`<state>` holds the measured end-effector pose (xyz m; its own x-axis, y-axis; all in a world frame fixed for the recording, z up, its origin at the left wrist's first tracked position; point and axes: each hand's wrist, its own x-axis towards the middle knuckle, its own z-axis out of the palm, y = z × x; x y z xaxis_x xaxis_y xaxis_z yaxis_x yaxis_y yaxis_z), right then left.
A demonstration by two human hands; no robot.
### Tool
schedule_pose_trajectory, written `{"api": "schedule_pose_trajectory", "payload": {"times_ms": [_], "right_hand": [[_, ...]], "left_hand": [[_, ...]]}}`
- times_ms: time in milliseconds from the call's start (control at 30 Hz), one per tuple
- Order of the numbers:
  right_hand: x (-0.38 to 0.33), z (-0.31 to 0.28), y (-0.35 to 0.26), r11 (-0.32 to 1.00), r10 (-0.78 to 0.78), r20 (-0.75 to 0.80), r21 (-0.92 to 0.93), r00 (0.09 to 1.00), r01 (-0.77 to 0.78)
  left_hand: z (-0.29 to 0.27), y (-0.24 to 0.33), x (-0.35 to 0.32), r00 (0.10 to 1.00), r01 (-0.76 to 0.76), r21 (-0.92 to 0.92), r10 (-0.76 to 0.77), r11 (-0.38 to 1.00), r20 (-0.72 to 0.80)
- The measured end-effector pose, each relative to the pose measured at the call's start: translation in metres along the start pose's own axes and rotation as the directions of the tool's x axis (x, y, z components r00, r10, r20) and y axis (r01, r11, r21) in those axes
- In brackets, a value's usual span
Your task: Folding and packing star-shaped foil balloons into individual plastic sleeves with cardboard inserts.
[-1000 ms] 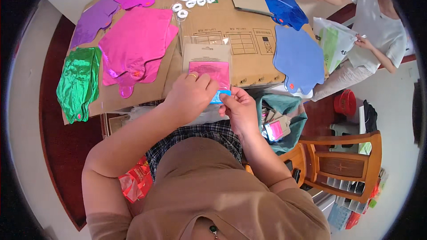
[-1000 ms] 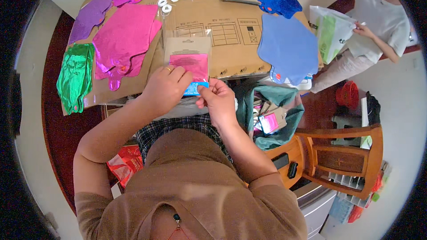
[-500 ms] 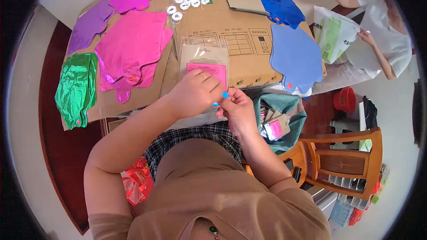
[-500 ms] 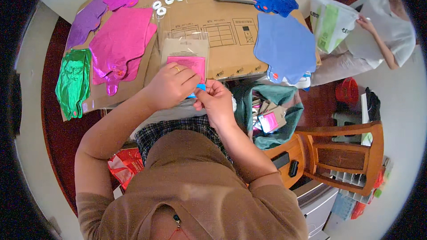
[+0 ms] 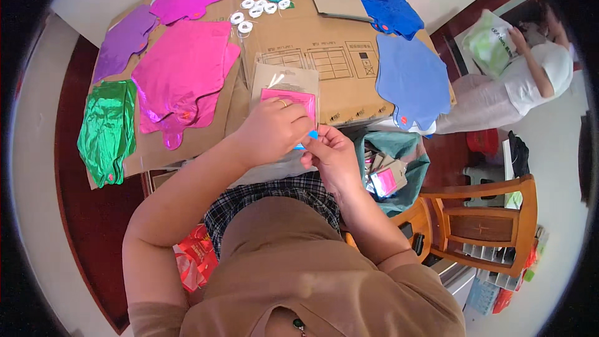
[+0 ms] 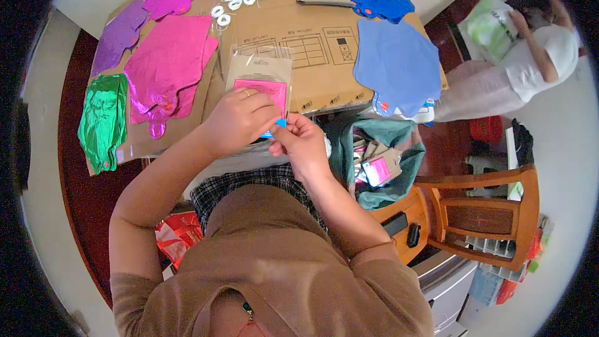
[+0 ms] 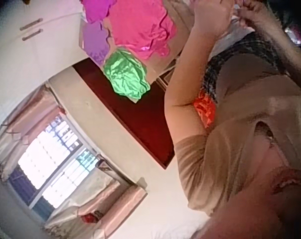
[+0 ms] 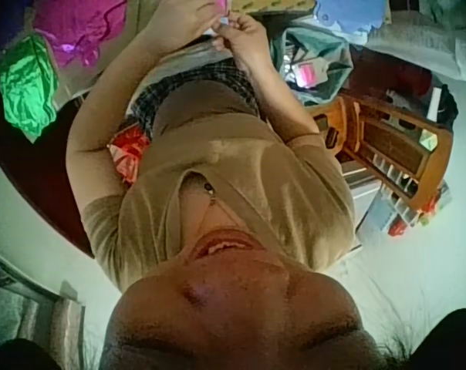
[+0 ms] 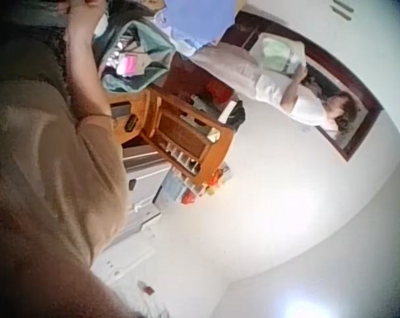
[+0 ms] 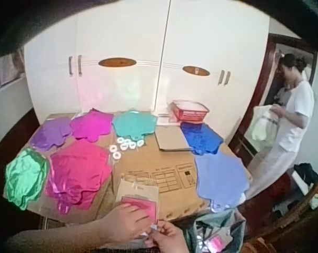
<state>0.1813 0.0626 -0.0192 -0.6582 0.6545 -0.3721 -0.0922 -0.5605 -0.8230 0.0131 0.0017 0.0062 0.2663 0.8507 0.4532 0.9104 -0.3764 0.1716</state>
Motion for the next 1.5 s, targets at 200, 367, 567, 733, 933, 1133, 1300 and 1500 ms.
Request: {"api": "schedule_pose_trajectory", "payload": {"times_ms": [200,367,567,733,933,1133,1300,1500], "right_hand": [[-0.008,0.005,-0.001,0.984,0.07,-0.029,0.169,0.997,-0.064],[-0.002,0.001,0.007,0.997,-0.006,-0.065,0.08,0.998,0.011],[0.001,-0.002,0.008,0.999,-0.022,-0.066,0.03,0.998,0.024],[0.0,-0.003,0.006,0.999,-0.029,-0.03,-0.029,0.999,0.029],[-0.001,-0.004,0.0,0.999,-0.039,-0.003,-0.017,0.999,0.039],[-0.004,-0.002,-0.01,0.994,0.05,-0.019,0.098,0.999,-0.048],[0.003,-0.004,-0.001,0.999,-0.009,-0.063,0.052,0.998,0.012],[0.005,-0.001,-0.001,0.999,-0.027,-0.097,0.028,0.995,0.03]], "left_hand": [[0.001,0.003,0.001,0.999,0.031,-0.04,-0.03,0.999,0.019],[-0.003,0.004,0.006,0.998,-0.023,0.009,0.022,1.0,0.067],[0.002,0.004,0.007,0.99,-0.139,0.097,0.141,0.986,-0.018],[0.004,0.001,0.005,0.969,-0.244,0.165,0.246,0.956,0.012],[-0.004,-0.006,0.013,0.949,-0.314,0.162,0.307,0.935,0.069],[0.005,-0.009,0.013,0.967,-0.251,0.159,0.256,0.955,-0.011],[0.003,-0.004,0.017,0.966,-0.257,0.167,0.259,0.952,0.01],[0.005,-0.004,0.015,0.963,-0.267,0.178,0.269,0.947,0.013]]}}
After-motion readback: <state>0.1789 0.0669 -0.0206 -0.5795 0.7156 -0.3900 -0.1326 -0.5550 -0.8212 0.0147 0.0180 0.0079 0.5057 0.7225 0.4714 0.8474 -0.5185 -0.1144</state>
